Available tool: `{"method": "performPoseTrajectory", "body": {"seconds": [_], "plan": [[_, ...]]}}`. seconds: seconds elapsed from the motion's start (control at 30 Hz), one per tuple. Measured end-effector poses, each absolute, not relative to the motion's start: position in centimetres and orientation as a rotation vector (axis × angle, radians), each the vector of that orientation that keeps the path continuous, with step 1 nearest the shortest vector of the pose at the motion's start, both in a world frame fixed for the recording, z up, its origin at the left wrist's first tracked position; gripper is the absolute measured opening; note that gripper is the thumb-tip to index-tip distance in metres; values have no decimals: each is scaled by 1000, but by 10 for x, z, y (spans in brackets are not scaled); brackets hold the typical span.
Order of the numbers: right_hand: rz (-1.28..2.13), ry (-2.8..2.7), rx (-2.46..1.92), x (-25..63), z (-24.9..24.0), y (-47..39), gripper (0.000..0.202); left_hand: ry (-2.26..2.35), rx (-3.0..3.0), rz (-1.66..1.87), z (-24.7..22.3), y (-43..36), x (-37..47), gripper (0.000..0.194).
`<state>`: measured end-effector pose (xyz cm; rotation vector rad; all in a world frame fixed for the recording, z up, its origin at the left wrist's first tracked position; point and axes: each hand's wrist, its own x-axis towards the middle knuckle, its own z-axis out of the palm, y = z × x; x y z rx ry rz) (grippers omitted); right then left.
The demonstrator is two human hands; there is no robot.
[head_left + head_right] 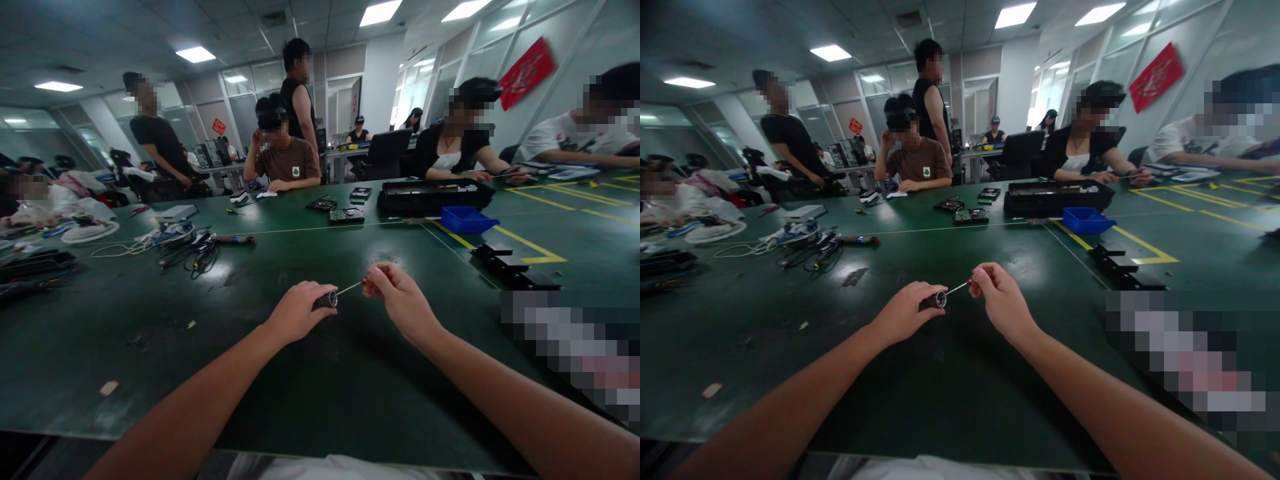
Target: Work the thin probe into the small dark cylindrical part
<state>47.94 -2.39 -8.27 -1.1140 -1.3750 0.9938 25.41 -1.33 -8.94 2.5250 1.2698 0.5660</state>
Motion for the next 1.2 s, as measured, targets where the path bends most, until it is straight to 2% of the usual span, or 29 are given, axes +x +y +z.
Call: {"method": "performPoseTrajectory", "body": {"seconds": [0.3, 0.43, 0.5, 0.67, 0.87, 1.07, 1.2], "plan": [[881, -1541, -1149, 481, -71, -30, 22, 1238, 2553, 585, -93, -13, 253, 40], [777, -1586, -1243, 481, -74, -31, 31, 1241, 2545, 570, -94, -13, 254, 41], [750, -1560, -1251, 480, -77, -30, 28, 1242, 2528, 565, -94, -13, 255, 41], [847, -1418, -1145, 479, -81, -27, 21, 1267, 2461, 614, -92, -16, 256, 38], [1260, -1034, -1054, 481, -84, -16, 26, 1255, 2582, 723, -88, -14, 256, 41], [1180, -989, -1143, 484, -91, -9, 23, 1368, 2559, 550, -96, -4, 251, 40], [1112, -1093, -1075, 479, -92, -12, 27, 1341, 2524, 558, -95, -6, 251, 39]]}}
